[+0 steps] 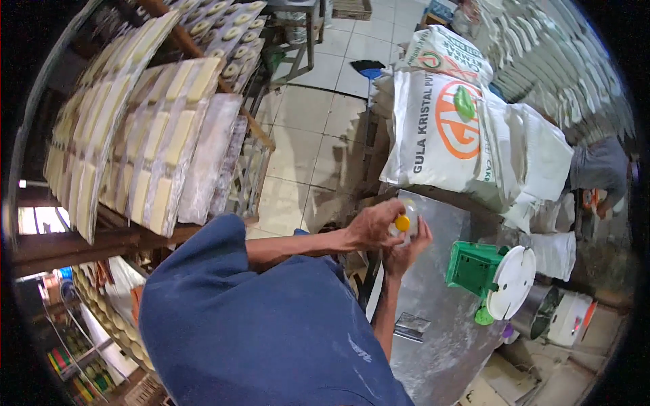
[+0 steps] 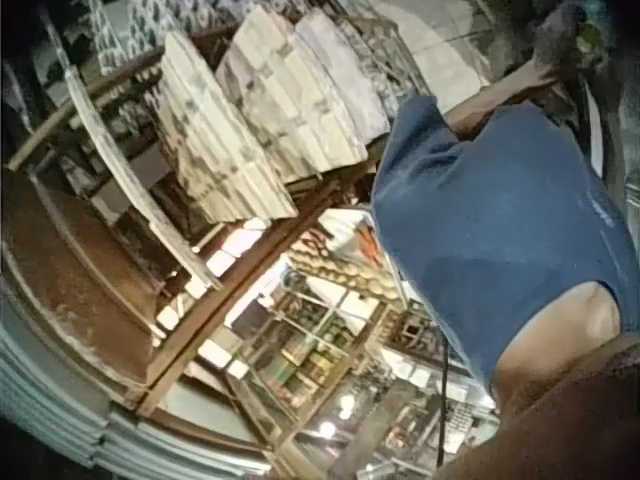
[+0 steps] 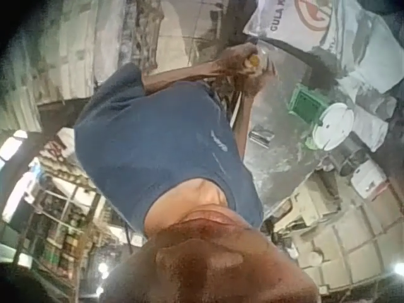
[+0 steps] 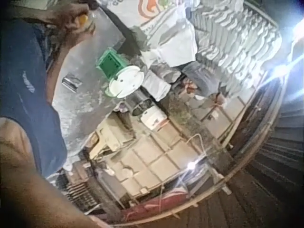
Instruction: Shaping dough into small round buns and placing them on a tray.
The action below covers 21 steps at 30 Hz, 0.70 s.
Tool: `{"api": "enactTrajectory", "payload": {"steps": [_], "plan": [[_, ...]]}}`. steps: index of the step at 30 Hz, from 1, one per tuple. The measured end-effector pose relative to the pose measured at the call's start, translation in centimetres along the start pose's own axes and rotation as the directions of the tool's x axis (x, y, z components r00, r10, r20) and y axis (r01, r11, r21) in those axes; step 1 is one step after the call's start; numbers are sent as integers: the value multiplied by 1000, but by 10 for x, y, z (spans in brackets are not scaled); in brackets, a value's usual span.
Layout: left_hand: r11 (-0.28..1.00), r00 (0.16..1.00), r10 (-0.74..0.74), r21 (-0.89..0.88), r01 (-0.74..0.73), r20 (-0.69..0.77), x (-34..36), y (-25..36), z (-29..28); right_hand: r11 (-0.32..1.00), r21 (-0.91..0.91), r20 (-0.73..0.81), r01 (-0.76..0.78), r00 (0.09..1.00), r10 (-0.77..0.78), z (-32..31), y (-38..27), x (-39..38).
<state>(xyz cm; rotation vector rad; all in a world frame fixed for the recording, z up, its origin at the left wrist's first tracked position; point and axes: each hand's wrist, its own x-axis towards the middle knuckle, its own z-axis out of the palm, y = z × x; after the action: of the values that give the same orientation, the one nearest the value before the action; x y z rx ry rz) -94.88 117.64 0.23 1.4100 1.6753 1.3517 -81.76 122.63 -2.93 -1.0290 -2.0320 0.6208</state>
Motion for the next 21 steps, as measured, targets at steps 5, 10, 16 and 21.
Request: {"api": "enactTrajectory", "payload": {"steps": [5,10,16,21], "plan": [[934,949,29,347,86,-313,-25,-24,-31,971,238,328,-23,943,-57,33,-25,16],[795,863,-288,400,457,-414,-58,-128,-67,981,163,545,-109,838,3,65,-12,-8],[668,748,-496,358,653,-441,-74,-278,-103,939,-25,704,-342,661,260,95,30,-68],[678,759,-505,356,643,-410,-27,-391,-137,819,-258,682,-513,503,530,131,54,-83]]}}
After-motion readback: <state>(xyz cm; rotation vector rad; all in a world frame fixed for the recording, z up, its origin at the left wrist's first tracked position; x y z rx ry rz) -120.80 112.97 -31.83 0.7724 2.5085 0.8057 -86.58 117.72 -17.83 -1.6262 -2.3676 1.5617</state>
